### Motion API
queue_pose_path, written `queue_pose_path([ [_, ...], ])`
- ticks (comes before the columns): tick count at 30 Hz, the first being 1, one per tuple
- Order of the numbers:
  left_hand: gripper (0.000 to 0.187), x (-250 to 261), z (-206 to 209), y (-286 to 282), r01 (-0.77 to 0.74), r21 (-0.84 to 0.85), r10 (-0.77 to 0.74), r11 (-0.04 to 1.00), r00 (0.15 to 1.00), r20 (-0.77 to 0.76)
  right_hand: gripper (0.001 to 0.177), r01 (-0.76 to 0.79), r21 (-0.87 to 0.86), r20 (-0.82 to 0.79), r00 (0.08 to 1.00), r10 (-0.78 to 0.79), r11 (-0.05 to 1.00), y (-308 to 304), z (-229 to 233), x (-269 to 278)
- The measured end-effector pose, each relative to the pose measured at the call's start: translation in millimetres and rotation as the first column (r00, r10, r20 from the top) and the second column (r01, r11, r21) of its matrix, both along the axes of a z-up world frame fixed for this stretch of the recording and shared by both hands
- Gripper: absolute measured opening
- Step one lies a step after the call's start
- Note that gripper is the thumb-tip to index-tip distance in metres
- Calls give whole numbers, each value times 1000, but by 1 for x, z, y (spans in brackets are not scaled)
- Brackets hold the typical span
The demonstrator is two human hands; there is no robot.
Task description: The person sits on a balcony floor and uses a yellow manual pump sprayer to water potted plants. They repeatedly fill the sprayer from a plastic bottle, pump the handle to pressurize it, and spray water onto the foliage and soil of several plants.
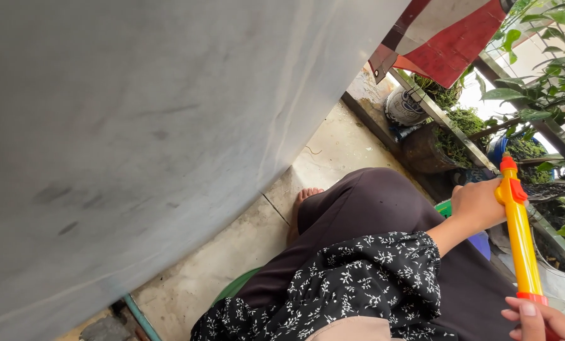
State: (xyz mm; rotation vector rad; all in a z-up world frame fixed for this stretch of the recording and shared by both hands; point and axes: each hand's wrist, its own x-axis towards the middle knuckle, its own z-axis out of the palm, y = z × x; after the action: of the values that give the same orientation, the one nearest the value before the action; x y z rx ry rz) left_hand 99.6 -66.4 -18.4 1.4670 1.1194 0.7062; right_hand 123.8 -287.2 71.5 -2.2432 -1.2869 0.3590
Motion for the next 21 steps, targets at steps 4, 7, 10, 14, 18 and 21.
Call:
queue_pose_path([
  [4,55,-9,6,9,0,28,0,1000,1000,-29,28,3,-32,1,1000,-3,999,7,7,-10],
  [7,61,-20,17,17,10,65,-7,998,999,-42,24,14,-40,-47,999,-16,999,14,25,-28],
  [10,62,-24,20,31,10,120,-3,993,998,-60,21,37,-35,-62,997,-39,999,22,41,-45],
  [14,67,-38,40,56,-2,142,21,990,991,-130,18,-14,182,-84,996,30,983,27,29,-45],
  [18,59,-67,57,79,-17,210,46,978,990,-130,17,-62,236,-95,992,86,970,40,36,-52],
  [21,48,-83,58,93,-58,225,87,973,989,-120,16,-108,228,-84,988,131,968,49,39,-59],
])
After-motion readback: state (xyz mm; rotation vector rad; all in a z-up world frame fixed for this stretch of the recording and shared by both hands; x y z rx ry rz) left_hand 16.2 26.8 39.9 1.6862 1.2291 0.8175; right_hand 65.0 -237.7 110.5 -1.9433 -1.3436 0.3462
